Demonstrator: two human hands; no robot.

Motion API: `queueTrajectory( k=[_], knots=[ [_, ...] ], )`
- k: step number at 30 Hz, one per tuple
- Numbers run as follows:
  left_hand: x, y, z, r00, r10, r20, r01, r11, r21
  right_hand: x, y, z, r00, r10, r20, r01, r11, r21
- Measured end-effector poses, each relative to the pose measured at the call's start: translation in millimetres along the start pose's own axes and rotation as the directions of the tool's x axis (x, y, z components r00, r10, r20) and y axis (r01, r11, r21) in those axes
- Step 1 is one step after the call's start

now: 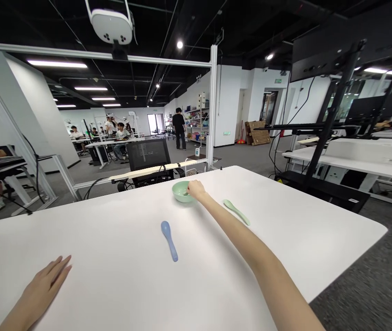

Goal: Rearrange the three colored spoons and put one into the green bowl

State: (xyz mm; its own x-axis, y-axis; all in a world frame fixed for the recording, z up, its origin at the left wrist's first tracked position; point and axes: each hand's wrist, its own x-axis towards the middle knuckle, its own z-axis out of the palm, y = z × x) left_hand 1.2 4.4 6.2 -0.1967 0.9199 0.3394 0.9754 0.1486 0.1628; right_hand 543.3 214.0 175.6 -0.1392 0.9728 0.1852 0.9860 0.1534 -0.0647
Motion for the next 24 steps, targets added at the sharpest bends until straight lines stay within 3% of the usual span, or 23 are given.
queueTrajectory(
  k=[4, 8, 13, 16, 20, 24],
  knots=[
    [-3, 5, -4.4, 1.0, -0.008, 0.023, 0.008, 1.0, -0.012, 5, -4, 11, 1.0, 0.024, 0.014, -0.023, 0.999, -0.036],
    [-4, 7, -5.4, 0.999, -0.023, 0.035, 0.023, 1.0, -0.01, 2, 1, 9, 0.999, 0.023, -0.022, -0.024, 0.999, -0.042],
    [-3, 4, -1.5, 1.0, -0.012, 0.022, 0.012, 1.0, -0.002, -27, 29, 4, 0.994, 0.014, -0.109, -0.014, 1.0, 0.0],
    [-2, 3, -0.7, 1.0, -0.013, 0.012, 0.013, 1.0, -0.009, -59, 57, 21, 0.988, -0.006, -0.156, 0.022, 0.995, 0.097],
    [-3, 4, -1.0, 1.0, -0.014, 0.002, 0.014, 1.0, -0.025, -104, 93, 59, 0.984, -0.073, -0.16, 0.108, 0.969, 0.221],
    [-3, 1, -0.9, 1.0, -0.013, -0.003, 0.013, 0.999, -0.046, -128, 109, 82, 0.99, -0.078, -0.119, 0.111, 0.949, 0.295]
  ],
)
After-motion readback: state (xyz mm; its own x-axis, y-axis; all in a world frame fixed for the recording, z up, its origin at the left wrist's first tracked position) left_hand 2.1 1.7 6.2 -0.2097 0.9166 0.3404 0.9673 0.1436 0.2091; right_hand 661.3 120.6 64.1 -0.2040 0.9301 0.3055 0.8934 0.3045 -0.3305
